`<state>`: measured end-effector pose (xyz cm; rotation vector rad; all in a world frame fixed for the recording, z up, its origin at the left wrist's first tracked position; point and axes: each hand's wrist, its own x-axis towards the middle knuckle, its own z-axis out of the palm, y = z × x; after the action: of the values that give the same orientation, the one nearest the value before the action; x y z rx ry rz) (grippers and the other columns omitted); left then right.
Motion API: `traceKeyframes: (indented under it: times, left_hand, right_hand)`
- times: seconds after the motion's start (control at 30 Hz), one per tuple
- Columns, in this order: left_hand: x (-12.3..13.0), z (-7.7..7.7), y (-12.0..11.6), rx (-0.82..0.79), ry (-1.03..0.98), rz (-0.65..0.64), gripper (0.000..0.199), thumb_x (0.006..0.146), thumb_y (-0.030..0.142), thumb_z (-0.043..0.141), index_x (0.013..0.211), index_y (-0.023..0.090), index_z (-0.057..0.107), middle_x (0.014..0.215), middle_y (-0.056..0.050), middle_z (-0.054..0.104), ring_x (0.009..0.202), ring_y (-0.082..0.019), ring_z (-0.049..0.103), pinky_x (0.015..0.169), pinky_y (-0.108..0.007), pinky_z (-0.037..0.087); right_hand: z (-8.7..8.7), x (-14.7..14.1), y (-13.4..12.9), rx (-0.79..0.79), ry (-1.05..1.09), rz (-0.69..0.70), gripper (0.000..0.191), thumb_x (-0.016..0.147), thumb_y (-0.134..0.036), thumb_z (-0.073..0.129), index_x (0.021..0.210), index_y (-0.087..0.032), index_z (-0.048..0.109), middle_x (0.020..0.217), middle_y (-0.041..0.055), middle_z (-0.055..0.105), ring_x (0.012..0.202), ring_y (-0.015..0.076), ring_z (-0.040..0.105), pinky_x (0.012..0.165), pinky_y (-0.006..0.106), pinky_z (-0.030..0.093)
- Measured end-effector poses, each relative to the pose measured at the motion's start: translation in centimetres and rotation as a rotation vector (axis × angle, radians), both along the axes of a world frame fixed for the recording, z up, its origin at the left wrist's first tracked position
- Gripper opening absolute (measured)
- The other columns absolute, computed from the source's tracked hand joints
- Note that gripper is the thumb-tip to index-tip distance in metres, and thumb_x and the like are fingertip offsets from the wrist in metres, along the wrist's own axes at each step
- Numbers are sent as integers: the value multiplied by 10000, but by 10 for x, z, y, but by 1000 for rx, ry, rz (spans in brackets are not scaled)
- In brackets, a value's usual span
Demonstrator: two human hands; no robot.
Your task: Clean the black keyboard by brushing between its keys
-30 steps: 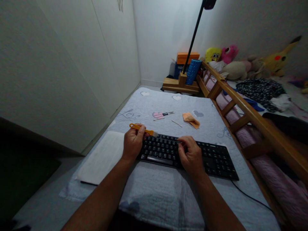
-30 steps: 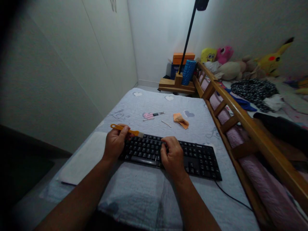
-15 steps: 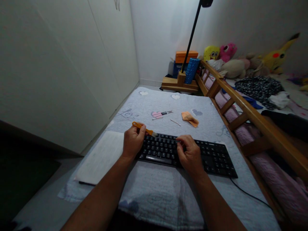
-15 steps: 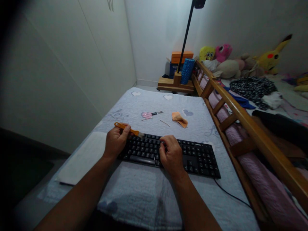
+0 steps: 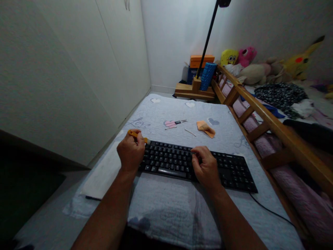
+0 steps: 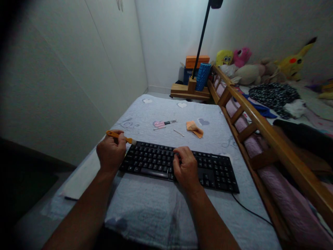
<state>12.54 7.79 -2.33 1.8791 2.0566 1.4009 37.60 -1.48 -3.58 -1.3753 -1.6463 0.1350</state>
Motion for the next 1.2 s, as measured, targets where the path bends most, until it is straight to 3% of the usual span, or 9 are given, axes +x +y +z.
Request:
traceKeyframes:
  times: [0.13, 0.3, 0.5, 0.67, 0.97, 1.2]
  left_hand:
    - [8, 1, -4, 6, -224, -104, 261, 905, 399, 572, 935, 178, 709, 756, -35, 734, 721, -205, 717, 726, -318, 530]
    - [29, 1, -10, -175, -632, -355, 313, 852, 465, 669, 927, 162, 679, 774, -39, 748, 665, -195, 726, 666, -302, 562]
    - [37, -6, -7, -248, -595, -457, 281, 851, 442, 671, 898, 166, 693, 728, -34, 745, 690, -205, 731, 682, -302, 565]
    - [29, -7, -4, -163, -369, -402, 253, 890, 414, 614, 883, 181, 711, 763, -34, 751, 724, -203, 723, 705, -300, 539]
    - [3, -8, 2, -88, -14, -142, 322, 938, 428, 485, 902, 188, 697, 812, -75, 742, 770, -249, 703, 730, -345, 490]
    - [-6, -6, 5, -22, 100, -16, 278, 949, 358, 452, 917, 187, 668, 897, -114, 743, 817, -255, 704, 745, -351, 494]
  right_hand:
    - [1, -1, -1, 9, -6, 6, 202, 882, -66, 520, 957, -213, 636, 882, 34, 638, 824, 200, 625, 727, 316, 482]
    - [1, -2, -2, 12, -11, 9, 203, 884, -59, 522, 953, -220, 626, 885, 32, 634, 820, 195, 618, 730, 313, 486]
    - [2, -2, -2, 24, -10, 18, 207, 884, -54, 523, 960, -218, 624, 883, 29, 629, 820, 193, 617, 727, 311, 483]
    - [2, -1, -2, 20, -7, 15, 210, 880, -52, 522, 950, -224, 622, 884, 30, 632, 817, 194, 616, 731, 312, 484]
    - [2, -2, -2, 24, 4, 18, 213, 872, -56, 522, 950, -222, 631, 882, 29, 635, 823, 198, 622, 732, 313, 482]
    - [0, -1, -2, 18, 22, 16, 214, 870, -61, 519, 946, -226, 631, 882, 31, 637, 813, 198, 616, 713, 316, 476]
